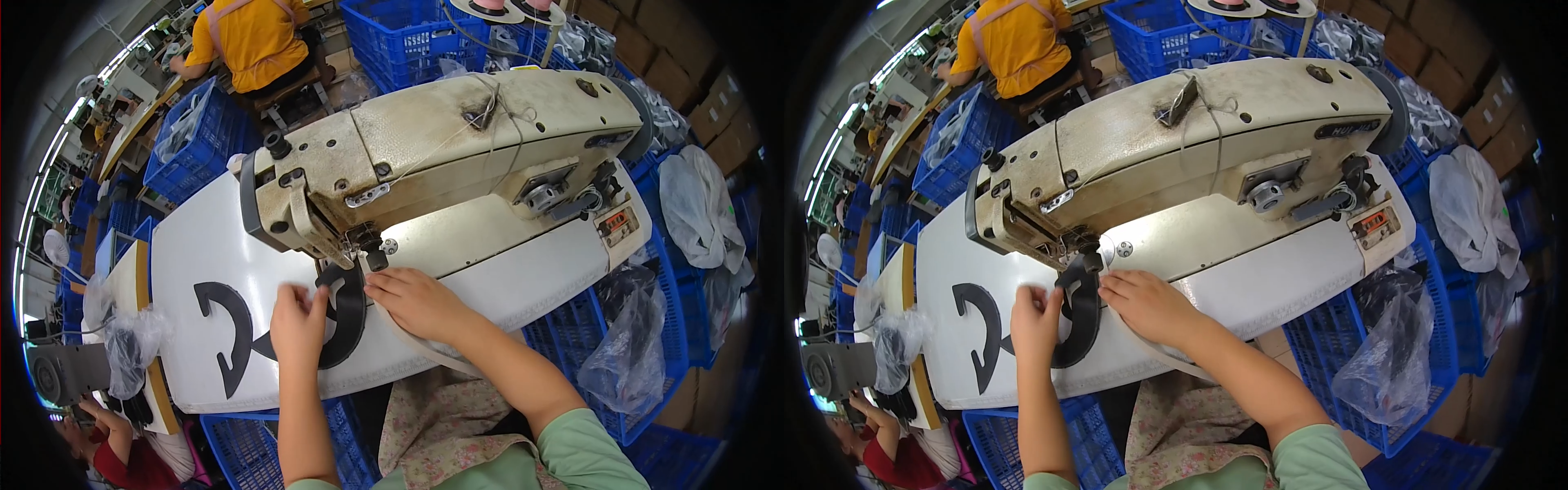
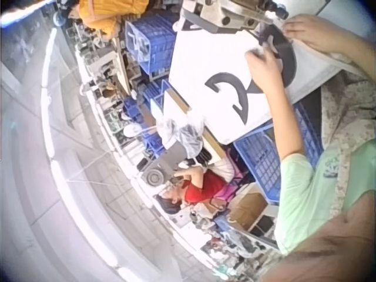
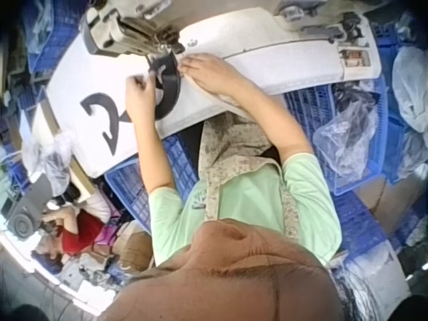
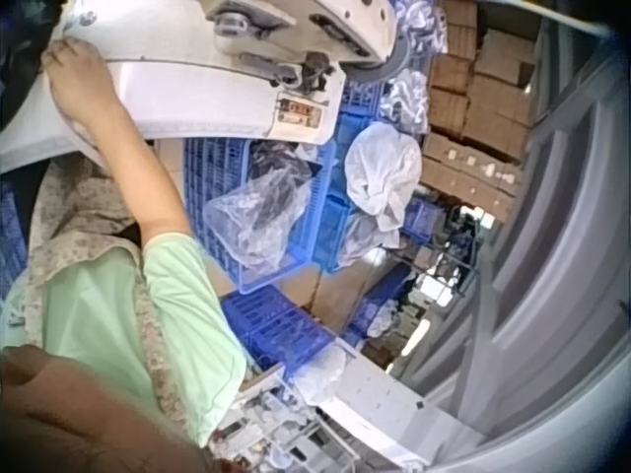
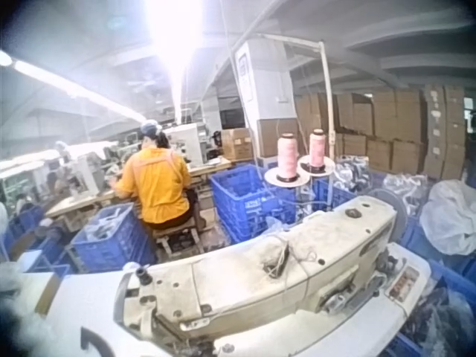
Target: Sewing together components of shoe uppers using an industrial sewing machine.
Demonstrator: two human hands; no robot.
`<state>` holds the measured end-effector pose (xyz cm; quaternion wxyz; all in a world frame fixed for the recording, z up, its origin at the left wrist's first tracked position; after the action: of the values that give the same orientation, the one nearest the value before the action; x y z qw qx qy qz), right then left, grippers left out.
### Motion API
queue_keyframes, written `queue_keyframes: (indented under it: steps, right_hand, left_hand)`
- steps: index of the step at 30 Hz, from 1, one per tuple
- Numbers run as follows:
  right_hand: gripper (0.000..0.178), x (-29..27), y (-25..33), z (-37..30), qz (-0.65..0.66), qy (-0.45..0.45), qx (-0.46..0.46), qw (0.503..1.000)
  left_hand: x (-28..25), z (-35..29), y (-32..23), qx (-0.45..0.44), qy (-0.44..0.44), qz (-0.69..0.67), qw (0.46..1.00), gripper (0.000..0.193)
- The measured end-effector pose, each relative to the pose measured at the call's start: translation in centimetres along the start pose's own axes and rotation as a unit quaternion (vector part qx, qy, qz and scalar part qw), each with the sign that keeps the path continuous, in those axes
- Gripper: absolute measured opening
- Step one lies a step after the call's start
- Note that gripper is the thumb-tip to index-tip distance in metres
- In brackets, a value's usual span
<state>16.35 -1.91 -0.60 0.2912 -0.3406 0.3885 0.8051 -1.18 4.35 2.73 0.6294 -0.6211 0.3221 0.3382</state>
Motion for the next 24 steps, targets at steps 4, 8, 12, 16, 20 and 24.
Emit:
queue_keyframes:
  steps: [4, 8, 12, 16, 20, 24]
  right_hand:
    - [0.032, -0.3, 0.5, 0.3, 0.004, -0.024, -0.013, 1.000]
    - [0.025, -0.8, 0.8, 0.0, -0.007, -0.028, -0.019, 0.999]
    - [0.019, -1.2, 1.5, 0.1, -0.005, -0.027, -0.041, 0.999]
    - [0.019, -1.1, 1.5, 0.1, -0.017, -0.028, -0.042, 0.999]
    - [0.019, -0.9, 1.5, 0.2, -0.024, -0.023, -0.041, 0.999]
    - [0.021, -0.6, 1.0, 0.5, -0.030, -0.016, -0.031, 0.999]
  left_hand:
    - [0.0, -4.4, -0.4, 0.147, 0.078, 0.071, 0.983, 0.033]
    - [-0.7, -5.3, -2.2, 0.260, 0.042, 0.135, 0.955, 0.033]
    - [0.1, -4.4, 0.1, 0.080, 0.177, 0.084, 0.977, 0.036]
    - [0.9, -4.0, 0.2, 0.084, 0.218, 0.115, 0.965, 0.038]
    - [1.1, -4.1, -0.1, 0.099, 0.203, 0.129, 0.966, 0.038]
    - [1.3, -3.9, -0.4, 0.109, 0.181, 0.138, 0.968, 0.037]
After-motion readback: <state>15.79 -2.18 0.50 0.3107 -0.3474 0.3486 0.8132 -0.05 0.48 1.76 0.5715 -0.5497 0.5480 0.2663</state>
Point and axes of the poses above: each hand's wrist, its own z-axis towards the middle knuckle, its own x-axis out of the palm, y = z × x, the point moved 7 cm from there along z, towards the middle knuckle, and after that the axes turned 1 degree about -x, right-handed, at the moved point
